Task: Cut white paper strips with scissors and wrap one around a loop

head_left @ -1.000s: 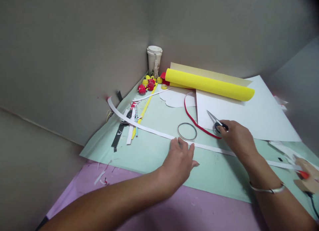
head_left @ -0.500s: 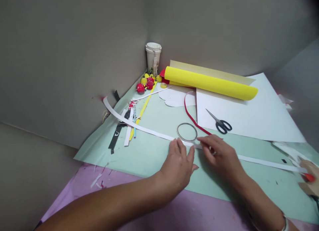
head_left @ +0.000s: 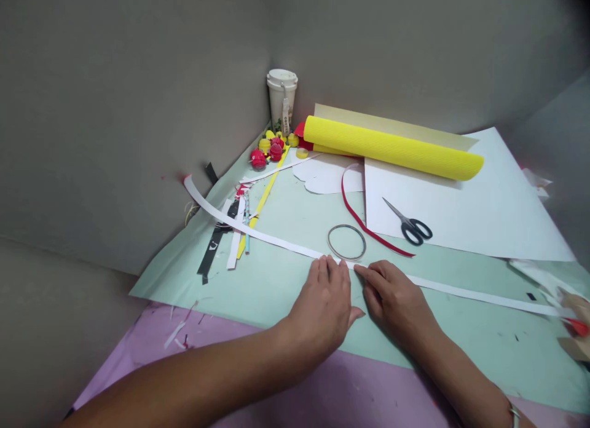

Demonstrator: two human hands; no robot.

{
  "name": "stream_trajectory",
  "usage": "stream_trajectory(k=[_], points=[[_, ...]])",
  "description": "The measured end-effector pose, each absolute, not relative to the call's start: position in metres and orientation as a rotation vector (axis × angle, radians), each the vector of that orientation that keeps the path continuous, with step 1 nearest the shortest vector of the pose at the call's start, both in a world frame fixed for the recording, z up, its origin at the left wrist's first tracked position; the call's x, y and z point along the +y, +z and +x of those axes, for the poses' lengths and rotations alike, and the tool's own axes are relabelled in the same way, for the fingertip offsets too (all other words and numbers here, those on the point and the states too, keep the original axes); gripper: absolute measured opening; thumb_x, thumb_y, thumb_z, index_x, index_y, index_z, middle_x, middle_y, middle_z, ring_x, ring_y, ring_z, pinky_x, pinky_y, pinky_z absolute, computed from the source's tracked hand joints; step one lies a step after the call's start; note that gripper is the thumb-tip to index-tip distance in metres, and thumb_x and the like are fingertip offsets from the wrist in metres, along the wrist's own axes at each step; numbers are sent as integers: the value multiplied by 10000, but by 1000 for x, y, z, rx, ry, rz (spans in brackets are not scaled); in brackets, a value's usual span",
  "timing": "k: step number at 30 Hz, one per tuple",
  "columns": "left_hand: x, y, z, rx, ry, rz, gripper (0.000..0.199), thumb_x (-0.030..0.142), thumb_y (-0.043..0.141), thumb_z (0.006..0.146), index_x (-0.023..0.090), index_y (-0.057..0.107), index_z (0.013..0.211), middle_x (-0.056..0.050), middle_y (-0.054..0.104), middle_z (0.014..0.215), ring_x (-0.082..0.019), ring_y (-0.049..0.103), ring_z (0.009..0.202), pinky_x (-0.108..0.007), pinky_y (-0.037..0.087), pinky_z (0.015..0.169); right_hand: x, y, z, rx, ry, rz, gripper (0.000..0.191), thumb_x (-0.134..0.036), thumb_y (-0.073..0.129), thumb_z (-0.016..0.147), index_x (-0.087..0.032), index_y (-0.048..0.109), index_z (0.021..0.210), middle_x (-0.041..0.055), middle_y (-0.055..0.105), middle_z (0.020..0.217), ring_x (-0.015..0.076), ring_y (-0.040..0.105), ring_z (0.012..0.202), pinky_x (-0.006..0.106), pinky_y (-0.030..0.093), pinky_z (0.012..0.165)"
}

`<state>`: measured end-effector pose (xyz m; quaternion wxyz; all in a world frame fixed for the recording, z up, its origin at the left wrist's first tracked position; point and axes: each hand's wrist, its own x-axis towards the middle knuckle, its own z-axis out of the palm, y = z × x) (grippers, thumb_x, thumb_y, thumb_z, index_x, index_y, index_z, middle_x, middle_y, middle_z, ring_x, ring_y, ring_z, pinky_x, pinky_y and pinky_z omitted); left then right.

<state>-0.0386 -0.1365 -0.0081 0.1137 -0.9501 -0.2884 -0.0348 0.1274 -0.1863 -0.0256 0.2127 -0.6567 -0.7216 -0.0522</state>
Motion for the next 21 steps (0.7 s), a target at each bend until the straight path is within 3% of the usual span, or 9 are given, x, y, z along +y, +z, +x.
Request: stream_trajectory(k=[9, 15, 21], points=[[-133, -8, -42, -872, -128, -2844, 653, 471, 351, 950, -29, 425, 1364, -260, 483, 1356, -349, 454, 1259, -444, 324, 1056, -187, -28, 129, -2043, -223, -1831, 332, -118, 453, 881, -180, 635, 1151, 76, 635, 858, 178, 597, 770, 266, 462, 606], [-133, -4, -39, -888, -44, -2839, 655, 479, 373, 942, -42, 475, 1326, -272, 481, 1352, -360, 469, 1244, -440, 341, 1045, -187, -23, 130, -1982, -94, -1833, 243, -128, 460, 882, -160, 648, 1034, 80, 649, 883, 173, 615, 796, 268, 483, 670], [-135, -5, -39, -885, -37, -2819, 645, 478, 369, 944, -33, 490, 1318, -287, 473, 1349, -358, 478, 1233, -452, 330, 1043, -158, 1, 146, -2023, -164, -1808, 292, -158, 454, 911, -213, 644, 1127, 76, 665, 996, 171, 631, 844, 261, 474, 664]])
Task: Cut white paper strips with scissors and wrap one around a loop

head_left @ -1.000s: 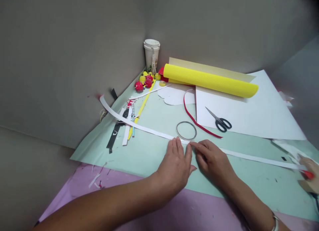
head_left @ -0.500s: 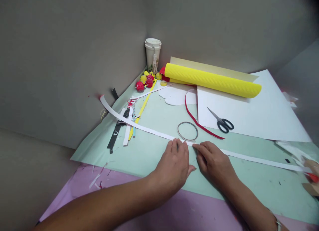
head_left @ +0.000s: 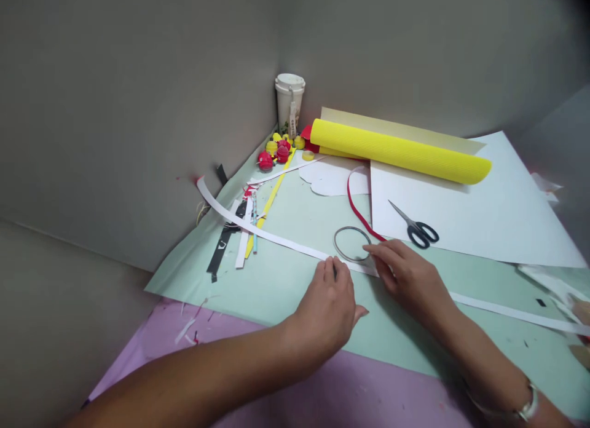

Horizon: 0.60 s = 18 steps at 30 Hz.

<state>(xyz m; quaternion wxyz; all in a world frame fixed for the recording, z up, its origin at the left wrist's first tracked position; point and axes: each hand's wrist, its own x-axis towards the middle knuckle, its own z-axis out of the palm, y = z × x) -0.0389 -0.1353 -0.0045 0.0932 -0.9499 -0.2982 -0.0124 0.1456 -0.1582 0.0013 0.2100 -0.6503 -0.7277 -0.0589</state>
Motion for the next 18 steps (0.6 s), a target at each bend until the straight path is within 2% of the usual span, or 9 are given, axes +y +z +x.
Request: stream_trajectory(k=[5, 9, 13, 18], points=[[-136, -5, -39, -889, -32, -2798, 652, 479, 357, 947, -44, 494, 1312, -284, 485, 1339, -360, 481, 1229, -441, 337, 1036, -105, 17, 144, -2477, -91, -1545, 345, -127, 460, 902, -249, 644, 1167, 101, 618, 1143, 211, 589, 1002, 288, 473, 736], [-135, -5, -39, -882, -32, -2815, 653, 485, 365, 943, -49, 520, 1284, -285, 503, 1315, -358, 491, 1211, -433, 358, 1010, -74, 22, 133, -2751, -64, -1352, 243, -134, 510, 880, -209, 702, 1010, 105, 633, 1072, 229, 570, 985, 324, 458, 775], [-136, -9, -38, -876, -73, -2808, 668, 493, 392, 932, -60, 512, 1287, -298, 491, 1318, -371, 484, 1217, -445, 348, 1017, -65, 31, 134, -2850, -153, -1296, 204, -134, 486, 892, -146, 690, 891, 124, 649, 1002, 233, 560, 967, 343, 452, 788], [-137, -14, -38, -866, -75, -2789, 662, 498, 382, 934, -50, 531, 1274, -285, 489, 1324, -374, 482, 1222, -449, 339, 1033, -67, 41, 150, -2841, -171, -1316, 220, -113, 470, 893, -139, 670, 982, 112, 670, 984, 220, 568, 963, 339, 442, 811]])
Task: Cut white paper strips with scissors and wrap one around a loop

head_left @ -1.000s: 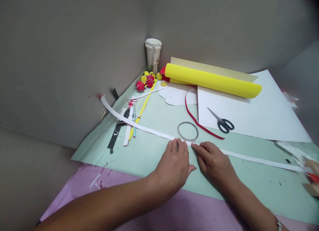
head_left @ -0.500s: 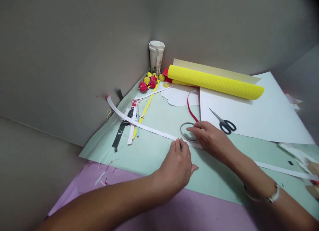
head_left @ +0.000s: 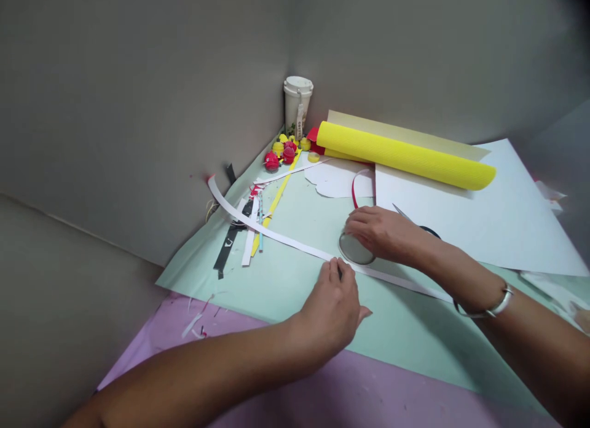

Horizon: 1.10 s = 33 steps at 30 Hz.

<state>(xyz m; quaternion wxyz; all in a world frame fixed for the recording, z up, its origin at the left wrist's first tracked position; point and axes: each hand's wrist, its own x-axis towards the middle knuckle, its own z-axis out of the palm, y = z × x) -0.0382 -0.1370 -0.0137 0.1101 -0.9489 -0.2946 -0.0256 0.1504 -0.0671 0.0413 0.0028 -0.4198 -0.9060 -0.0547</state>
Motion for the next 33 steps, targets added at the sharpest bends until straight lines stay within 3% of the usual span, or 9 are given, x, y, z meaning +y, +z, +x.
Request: stream_trajectory(k=[3, 7, 11, 17, 23, 27, 30, 33], points=[[-137, -14, -38, -861, -82, -2769, 656, 488, 374, 939, -53, 527, 1276, -290, 482, 1330, -376, 478, 1225, -453, 333, 1039, -64, 37, 149, -2876, -130, -1263, 257, -108, 485, 882, -179, 666, 1050, 94, 671, 995, 215, 566, 965, 334, 431, 811], [-137, -14, -38, -871, -109, -2771, 653, 481, 383, 937, -60, 528, 1272, -298, 486, 1320, -382, 479, 1220, -451, 339, 1031, -56, 28, 141, -2961, -83, -1199, 176, -133, 499, 877, -166, 672, 869, 88, 662, 870, 215, 560, 906, 332, 418, 798], [-136, -14, -40, -851, -141, -2782, 651, 489, 378, 936, -54, 549, 1250, -292, 506, 1297, -380, 493, 1203, -443, 344, 1023, -53, 29, 147, -2912, -95, -1266, 158, -118, 490, 864, -139, 643, 833, 99, 647, 796, 217, 564, 841, 331, 415, 778], [-136, -16, -39, -854, -136, -2771, 645, 492, 362, 939, -39, 546, 1258, -275, 508, 1308, -376, 484, 1216, -442, 341, 1026, -56, 30, 155, -2875, -42, -1313, 229, -86, 479, 849, -162, 654, 976, 95, 661, 891, 215, 580, 892, 318, 414, 797], [-135, -12, -39, -868, -89, -2806, 659, 496, 369, 936, -46, 521, 1276, -276, 503, 1316, -371, 489, 1210, -435, 351, 1022, -50, 25, 149, -2823, 19, -1390, 158, -108, 504, 821, -157, 652, 843, 98, 659, 841, 217, 576, 864, 323, 412, 786], [-132, -8, -41, -856, -101, -2834, 647, 503, 390, 929, -37, 521, 1261, -263, 523, 1286, -350, 506, 1179, -416, 372, 1004, -55, 34, 165, -2613, 25, -1601, 154, -126, 496, 808, -168, 626, 879, 80, 663, 835, 191, 592, 739, 290, 428, 660], [-128, -4, -42, -848, -179, -2861, 598, 483, 432, 918, -28, 525, 1214, -242, 561, 1196, -323, 541, 1092, -394, 415, 944, -71, 45, 179, -2364, 101, -1712, 118, -155, 497, 827, -190, 594, 886, 49, 664, 855, 167, 600, 721, 275, 452, 654], [-122, 3, -43, -890, -214, -2953, 438, 443, 493, 898, 53, 556, 1087, -152, 600, 1006, -262, 574, 923, -356, 464, 813, -101, 51, 184, -1786, 572, -1708, 30, -237, 550, 847, -216, 570, 857, 12, 648, 782, 158, 604, 682, 278, 469, 636]])
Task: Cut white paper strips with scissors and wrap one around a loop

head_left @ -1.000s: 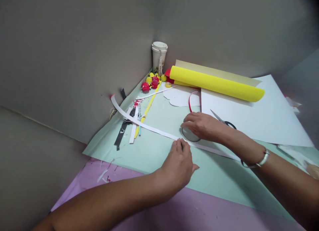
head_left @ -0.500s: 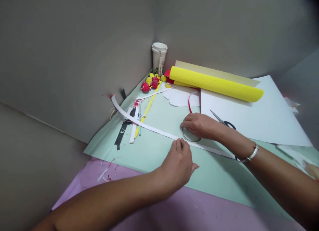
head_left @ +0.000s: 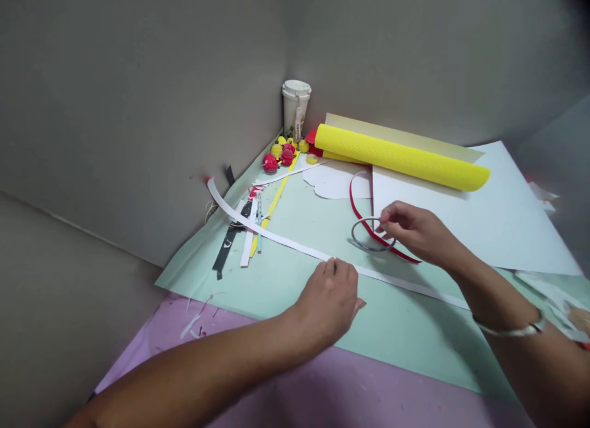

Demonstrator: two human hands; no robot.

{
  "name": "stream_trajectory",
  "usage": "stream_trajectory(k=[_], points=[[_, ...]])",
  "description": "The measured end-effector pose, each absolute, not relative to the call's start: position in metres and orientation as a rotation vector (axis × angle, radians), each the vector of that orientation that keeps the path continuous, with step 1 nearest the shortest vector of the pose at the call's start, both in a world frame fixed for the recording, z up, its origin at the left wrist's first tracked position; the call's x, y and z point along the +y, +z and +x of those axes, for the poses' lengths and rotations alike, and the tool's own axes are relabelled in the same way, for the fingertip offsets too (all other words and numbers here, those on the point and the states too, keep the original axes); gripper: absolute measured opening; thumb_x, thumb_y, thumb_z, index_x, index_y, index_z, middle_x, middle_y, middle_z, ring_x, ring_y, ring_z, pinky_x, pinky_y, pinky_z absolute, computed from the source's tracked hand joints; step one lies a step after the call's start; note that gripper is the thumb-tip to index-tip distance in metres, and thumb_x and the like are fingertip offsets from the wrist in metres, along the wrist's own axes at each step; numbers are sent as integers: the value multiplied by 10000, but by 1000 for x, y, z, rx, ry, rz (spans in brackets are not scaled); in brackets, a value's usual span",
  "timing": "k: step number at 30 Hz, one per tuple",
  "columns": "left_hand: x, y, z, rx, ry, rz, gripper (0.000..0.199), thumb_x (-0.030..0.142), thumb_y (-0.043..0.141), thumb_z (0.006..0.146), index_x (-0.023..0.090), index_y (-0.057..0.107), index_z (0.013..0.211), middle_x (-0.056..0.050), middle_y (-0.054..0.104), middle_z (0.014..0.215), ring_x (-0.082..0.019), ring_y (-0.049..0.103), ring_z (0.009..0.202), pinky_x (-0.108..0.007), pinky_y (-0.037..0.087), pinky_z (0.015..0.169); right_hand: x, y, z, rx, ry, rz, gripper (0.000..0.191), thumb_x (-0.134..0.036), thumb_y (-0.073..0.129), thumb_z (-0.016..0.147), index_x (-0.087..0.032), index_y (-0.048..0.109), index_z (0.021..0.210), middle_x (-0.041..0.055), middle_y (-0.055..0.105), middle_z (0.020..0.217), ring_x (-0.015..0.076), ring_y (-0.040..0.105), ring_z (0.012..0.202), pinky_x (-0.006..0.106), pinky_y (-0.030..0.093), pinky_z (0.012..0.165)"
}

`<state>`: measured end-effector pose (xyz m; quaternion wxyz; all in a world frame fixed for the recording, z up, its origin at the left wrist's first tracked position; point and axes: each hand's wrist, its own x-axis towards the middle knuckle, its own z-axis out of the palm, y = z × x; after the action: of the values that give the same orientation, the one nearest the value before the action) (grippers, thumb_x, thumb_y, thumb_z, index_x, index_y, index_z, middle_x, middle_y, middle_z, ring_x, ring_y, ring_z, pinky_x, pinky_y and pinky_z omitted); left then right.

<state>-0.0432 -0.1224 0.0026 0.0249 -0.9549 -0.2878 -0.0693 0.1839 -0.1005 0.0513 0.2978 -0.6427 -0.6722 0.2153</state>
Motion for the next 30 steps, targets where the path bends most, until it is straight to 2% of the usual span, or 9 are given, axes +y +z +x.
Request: stream_trajectory(k=[3, 5, 10, 16, 27, 30], points=[[-117, 9, -44, -957, -264, -3047, 259, 367, 511, 894, 122, 532, 975, -78, 577, 888, -217, 571, 808, -328, 468, 722, -136, 48, 179, -1349, 875, -1520, 88, -274, 620, 834, -235, 562, 887, -9, 622, 724, 145, 578, 636, 270, 469, 602], [-115, 11, -45, -1027, -280, -3070, 184, 323, 490, 902, 146, 501, 949, -57, 565, 861, -204, 574, 767, -317, 463, 682, -156, 42, 173, -1098, 993, -1403, 92, -228, 634, 821, -236, 565, 882, -9, 614, 718, 137, 574, 650, 242, 451, 576], [-113, 14, -45, -1169, -237, -3067, 159, 319, 420, 923, 167, 452, 954, -50, 565, 852, -211, 593, 726, -314, 448, 605, -174, 23, 157, -749, 1081, -1241, 87, -154, 601, 816, -228, 564, 843, -10, 611, 679, 110, 551, 610, 205, 416, 557], [-112, 18, -43, -1210, -218, -3055, 147, 298, 361, 928, 174, 433, 961, -46, 573, 841, -210, 606, 684, -302, 421, 549, -168, 16, 144, -661, 1150, -1187, 91, -133, 577, 809, -215, 542, 790, -7, 606, 640, 103, 514, 573, 206, 404, 573], [-109, 18, -43, -1192, -229, -3043, 146, 244, 324, 922, 176, 449, 955, -45, 577, 827, -210, 602, 657, -310, 413, 522, -169, 17, 144, -650, 1270, -1173, 81, -159, 567, 811, -227, 524, 800, -14, 568, 654, 112, 491, 578, 225, 396, 573], [-109, 17, -43, -1186, -214, -3043, 154, 236, 315, 927, 176, 454, 955, -41, 571, 811, -206, 598, 644, -306, 409, 515, -169, 16, 146, -672, 1285, -1172, 87, -159, 574, 801, -227, 520, 798, -16, 540, 647, 107, 457, 548, 212, 362, 501]])
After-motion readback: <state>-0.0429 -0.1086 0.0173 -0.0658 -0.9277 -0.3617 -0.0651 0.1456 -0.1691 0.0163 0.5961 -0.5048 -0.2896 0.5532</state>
